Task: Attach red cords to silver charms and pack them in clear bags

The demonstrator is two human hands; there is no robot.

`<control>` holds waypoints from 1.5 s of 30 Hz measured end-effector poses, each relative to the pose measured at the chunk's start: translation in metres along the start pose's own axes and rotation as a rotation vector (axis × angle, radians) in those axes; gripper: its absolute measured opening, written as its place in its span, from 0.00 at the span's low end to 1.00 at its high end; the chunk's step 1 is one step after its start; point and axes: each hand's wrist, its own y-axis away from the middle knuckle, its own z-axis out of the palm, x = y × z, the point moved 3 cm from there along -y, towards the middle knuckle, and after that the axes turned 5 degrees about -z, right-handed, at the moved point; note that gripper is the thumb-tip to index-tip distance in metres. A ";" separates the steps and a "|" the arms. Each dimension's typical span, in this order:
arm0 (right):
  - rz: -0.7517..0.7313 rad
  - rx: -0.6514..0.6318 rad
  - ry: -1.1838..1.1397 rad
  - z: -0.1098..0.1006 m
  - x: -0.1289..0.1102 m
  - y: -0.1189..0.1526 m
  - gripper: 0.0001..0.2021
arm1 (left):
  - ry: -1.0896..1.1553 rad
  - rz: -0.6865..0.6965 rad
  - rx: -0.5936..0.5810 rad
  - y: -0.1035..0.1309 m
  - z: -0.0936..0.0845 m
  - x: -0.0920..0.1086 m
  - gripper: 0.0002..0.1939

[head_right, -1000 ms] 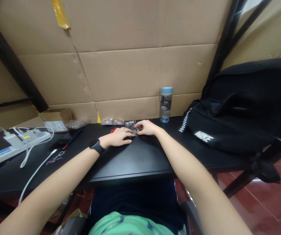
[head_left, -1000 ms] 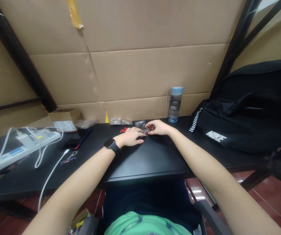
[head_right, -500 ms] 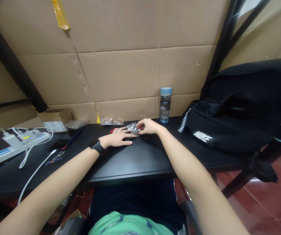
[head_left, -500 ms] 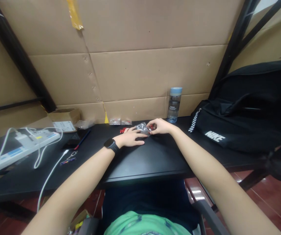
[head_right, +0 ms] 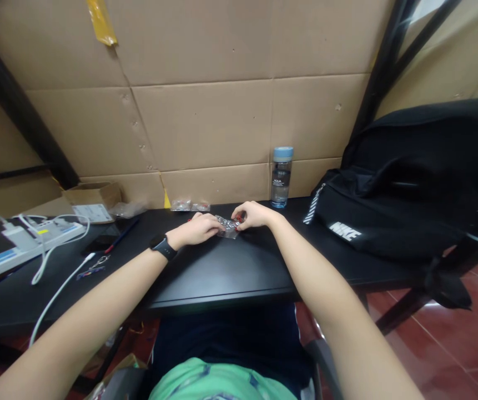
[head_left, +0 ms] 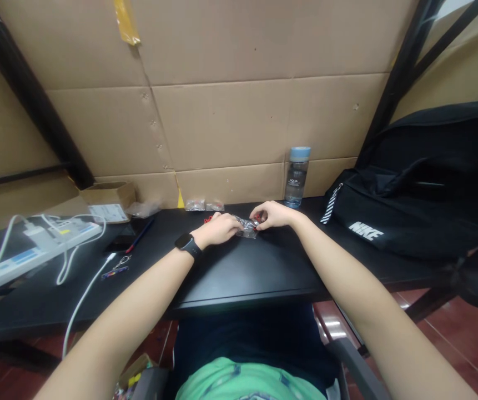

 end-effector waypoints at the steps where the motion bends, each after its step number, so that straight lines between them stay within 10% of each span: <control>1: -0.001 0.002 0.000 0.000 0.000 0.000 0.24 | 0.001 0.013 -0.001 0.000 0.001 -0.001 0.14; 45: -0.098 -0.094 0.058 0.010 -0.020 -0.004 0.16 | 0.108 0.000 -0.072 0.001 0.003 -0.007 0.19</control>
